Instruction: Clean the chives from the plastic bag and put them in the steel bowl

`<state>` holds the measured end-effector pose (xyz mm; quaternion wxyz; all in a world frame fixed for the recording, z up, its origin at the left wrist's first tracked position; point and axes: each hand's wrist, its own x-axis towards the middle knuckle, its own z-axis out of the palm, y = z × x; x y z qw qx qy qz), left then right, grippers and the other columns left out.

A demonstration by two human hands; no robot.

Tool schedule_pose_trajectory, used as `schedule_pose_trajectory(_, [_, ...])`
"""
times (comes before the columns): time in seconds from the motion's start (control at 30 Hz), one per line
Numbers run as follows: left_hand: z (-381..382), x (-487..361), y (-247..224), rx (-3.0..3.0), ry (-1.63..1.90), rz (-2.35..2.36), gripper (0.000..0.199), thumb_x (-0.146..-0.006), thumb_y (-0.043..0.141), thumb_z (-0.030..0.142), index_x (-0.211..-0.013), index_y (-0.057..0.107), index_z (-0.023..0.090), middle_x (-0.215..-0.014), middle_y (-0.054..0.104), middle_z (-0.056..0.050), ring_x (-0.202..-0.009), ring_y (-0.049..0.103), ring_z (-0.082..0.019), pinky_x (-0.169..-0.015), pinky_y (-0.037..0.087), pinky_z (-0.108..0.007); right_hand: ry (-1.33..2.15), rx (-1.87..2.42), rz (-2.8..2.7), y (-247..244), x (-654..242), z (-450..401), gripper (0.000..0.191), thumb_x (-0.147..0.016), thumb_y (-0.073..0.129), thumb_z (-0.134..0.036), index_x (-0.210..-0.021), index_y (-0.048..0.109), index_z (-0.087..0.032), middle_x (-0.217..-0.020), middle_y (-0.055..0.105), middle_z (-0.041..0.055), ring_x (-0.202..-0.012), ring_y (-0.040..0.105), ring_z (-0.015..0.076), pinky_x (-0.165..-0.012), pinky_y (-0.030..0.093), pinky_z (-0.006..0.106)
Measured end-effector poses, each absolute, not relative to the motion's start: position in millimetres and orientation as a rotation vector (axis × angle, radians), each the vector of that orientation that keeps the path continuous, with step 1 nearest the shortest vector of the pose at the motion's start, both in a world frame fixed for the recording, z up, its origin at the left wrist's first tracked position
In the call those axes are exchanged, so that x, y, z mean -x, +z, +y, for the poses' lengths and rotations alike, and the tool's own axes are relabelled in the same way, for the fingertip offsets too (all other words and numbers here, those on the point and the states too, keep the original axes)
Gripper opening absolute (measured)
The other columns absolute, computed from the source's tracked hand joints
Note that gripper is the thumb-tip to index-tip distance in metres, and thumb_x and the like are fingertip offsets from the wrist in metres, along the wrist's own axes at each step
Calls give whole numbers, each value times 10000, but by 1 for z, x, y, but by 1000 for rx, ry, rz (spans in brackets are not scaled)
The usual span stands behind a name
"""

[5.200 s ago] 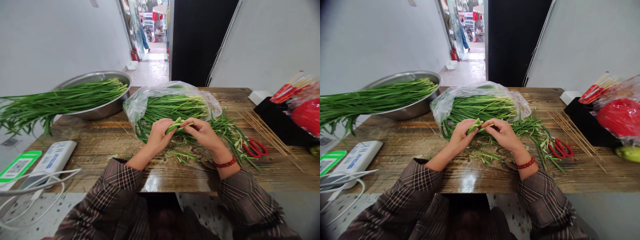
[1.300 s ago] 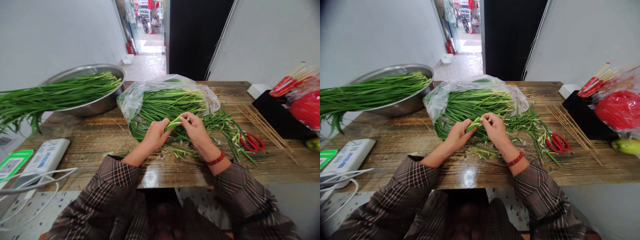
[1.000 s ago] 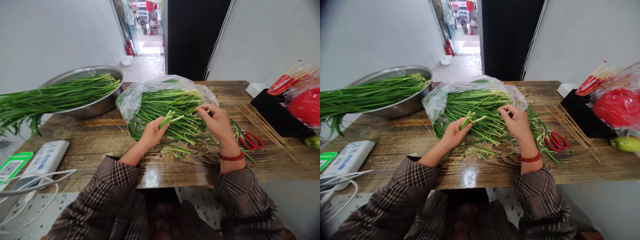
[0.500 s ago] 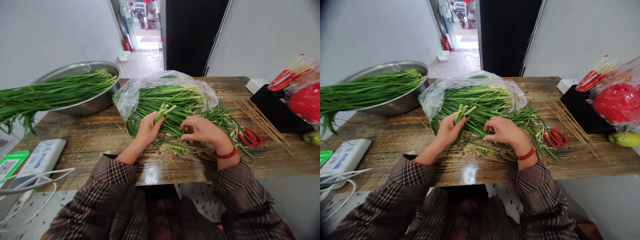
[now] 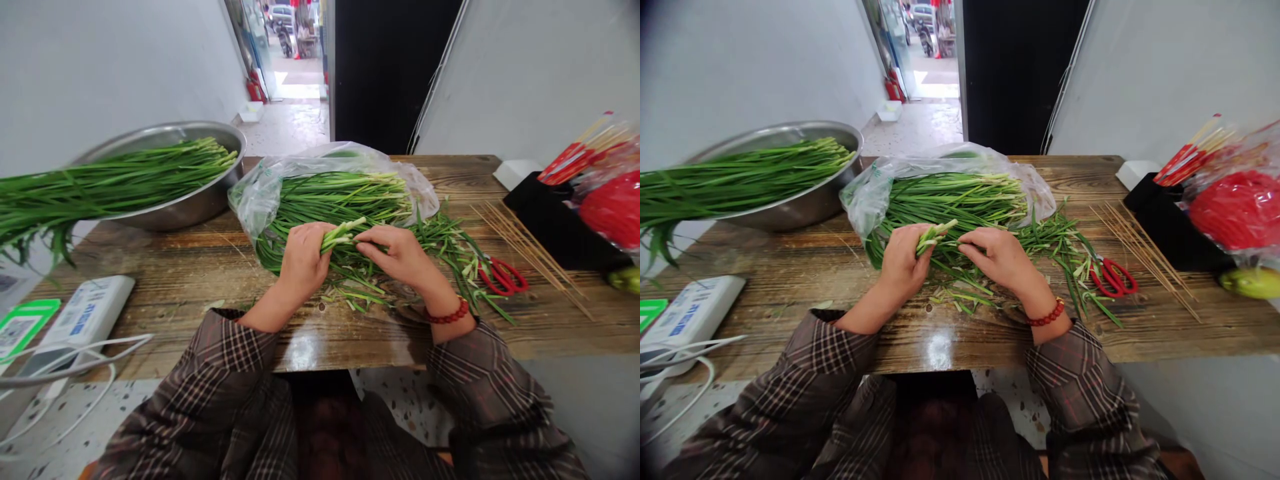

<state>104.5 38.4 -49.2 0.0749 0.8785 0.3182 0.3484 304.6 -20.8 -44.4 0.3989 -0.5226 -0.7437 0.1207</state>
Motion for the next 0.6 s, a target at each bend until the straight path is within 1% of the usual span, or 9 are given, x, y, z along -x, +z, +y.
schedule_pose_trajectory(0.07, [41,-106,-52,-2548,947,1003,215,-955,393,308,-947,569,185,-891,669,-79,-849,608,-209,-774,421,-321,460,1316,-1802,-42,-302,-21,223,-903,550,-348,-898,722,-206,-792,721,26,-738,647,162,-724,483,302])
schedule_pose_trajectory(0.13, [43,-107,-54,-2480,855,1044,205,-954,390,321,-894,540,193,-781,631,-47,-717,580,-185,-668,402,-289,699,1307,-1698,-39,-301,-22,299,-920,507,-415,-941,712,-198,-688,695,12,-642,619,144,-650,478,283])
schedule_pose_trajectory(0.2, [43,-108,-55,-2450,827,1070,177,-946,404,316,-866,512,200,-734,601,-28,-665,556,-171,-628,379,-274,931,1250,-1585,-36,-301,-23,392,-940,437,-479,-1027,683,-186,-665,683,15,-606,600,135,-600,469,269])
schedule_pose_trajectory(0.27, [44,-108,-55,-2438,850,1109,160,-939,417,310,-845,492,204,-719,585,-22,-655,545,-168,-621,364,-273,1036,1187,-1521,-34,-301,-25,409,-928,455,-497,-1112,640,-182,-705,684,23,-624,593,130,-594,465,262])
schedule_pose_trajectory(0.33, [44,-108,-55,-2432,879,1134,162,-939,417,310,-827,473,207,-712,577,-21,-646,538,-168,-616,351,-275,996,1176,-1537,-33,-301,-26,400,-864,587,-455,-1165,606,-193,-742,664,8,-645,577,124,-605,456,257])
schedule_pose_trajectory(0.4, [46,-107,-56,-2440,900,1138,165,-941,410,307,-819,460,209,-716,574,-24,-647,539,-170,-618,345,-277,893,1201,-1602,-33,-303,-27,438,-798,684,-377,-1191,590,-208,-756,627,-13,-653,552,116,-616,444,254])
schedule_pose_trajectory(0.5, [49,-105,-57,-2455,931,1172,151,-943,405,303,-837,458,210,-728,578,-29,-663,553,-177,-624,346,-279,755,1219,-1658,-32,-311,-28,403,-814,662,-312,-1198,592,-215,-753,590,-23,-638,516,107,-605,417,251])
schedule_pose_trajectory(0.57, [51,-104,-57,-2462,935,1219,137,-940,408,298,-849,460,211,-729,582,-30,-667,562,-182,-623,347,-279,684,1221,-1617,-32,-320,-29,358,-838,623,-292,-1186,604,-212,-743,594,-19,-639,524,110,-607,418,254])
schedule_pose_trajectory(0.6, [52,-104,-57,-2467,930,1242,132,-939,409,295,-852,460,211,-728,584,-30,-666,565,-184,-620,348,-279,637,1243,-1576,-33,-326,-29,317,-844,607,-283,-1151,624,-206,-735,601,-14,-646,538,115,-613,425,257])
